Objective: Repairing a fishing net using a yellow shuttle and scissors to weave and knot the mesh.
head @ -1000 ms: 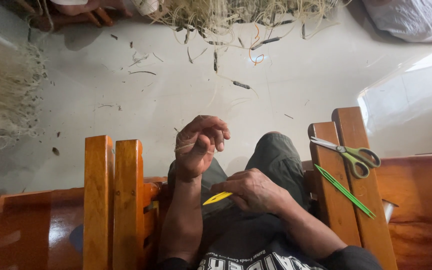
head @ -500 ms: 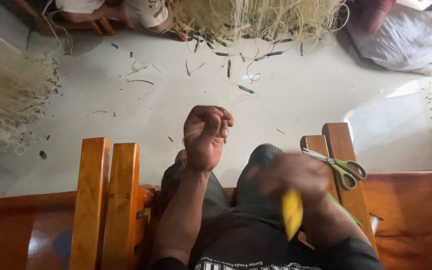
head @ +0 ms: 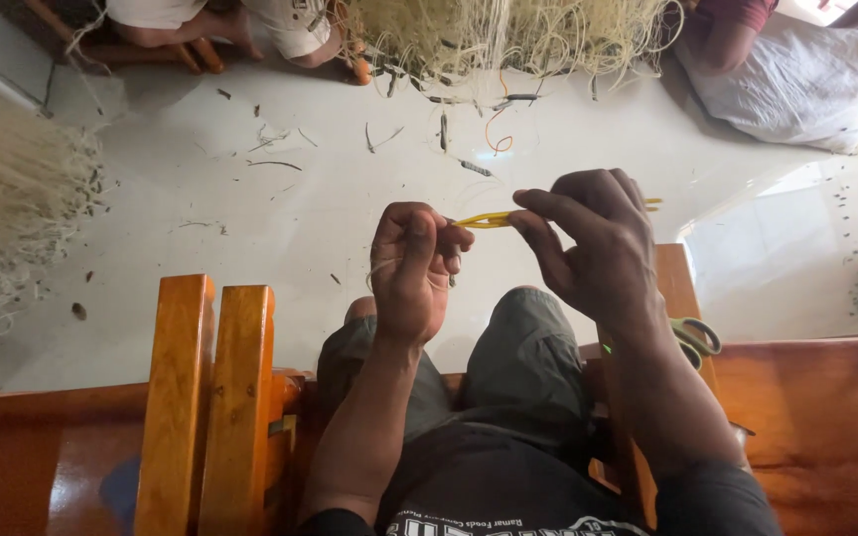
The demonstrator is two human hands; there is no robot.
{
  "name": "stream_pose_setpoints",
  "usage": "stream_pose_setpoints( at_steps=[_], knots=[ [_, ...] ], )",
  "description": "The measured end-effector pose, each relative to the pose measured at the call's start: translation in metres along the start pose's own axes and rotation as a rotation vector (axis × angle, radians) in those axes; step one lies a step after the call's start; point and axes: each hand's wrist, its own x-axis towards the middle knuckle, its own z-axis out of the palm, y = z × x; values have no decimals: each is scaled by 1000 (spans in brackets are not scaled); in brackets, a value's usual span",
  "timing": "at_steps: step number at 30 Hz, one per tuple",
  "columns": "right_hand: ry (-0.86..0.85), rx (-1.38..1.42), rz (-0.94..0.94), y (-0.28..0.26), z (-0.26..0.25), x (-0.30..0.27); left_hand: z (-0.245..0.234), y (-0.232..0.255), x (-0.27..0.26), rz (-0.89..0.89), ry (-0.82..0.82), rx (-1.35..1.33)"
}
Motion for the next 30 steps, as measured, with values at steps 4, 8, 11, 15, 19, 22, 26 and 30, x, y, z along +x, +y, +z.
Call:
stream_pose_setpoints(
  at_steps=[4,8,11,15,19,22,26,30],
  knots=[
    [20,309,30,8,20,-4,6,-2,0,-16,1,18],
    [109,573,-130,3,35,-5,21,-1,3,19,-25,129],
    [132,675,-53,-2,40,6,10,-14,11,107,-68,310],
    [106,565,74,-20,3,2,12,-1,28,186,-104,517],
    [315,621,172,-19,-38,-15,15,15,33,155,-107,621],
    [484,944,126,4,-71,-54,9,26,38,100,-96,652],
    [144,-13,26,7,-105,-64,-4,33,42,108,-91,656],
    [-474,-364,735,-26,-105,-44,-14,35,45,108,-90,670]
  ],
)
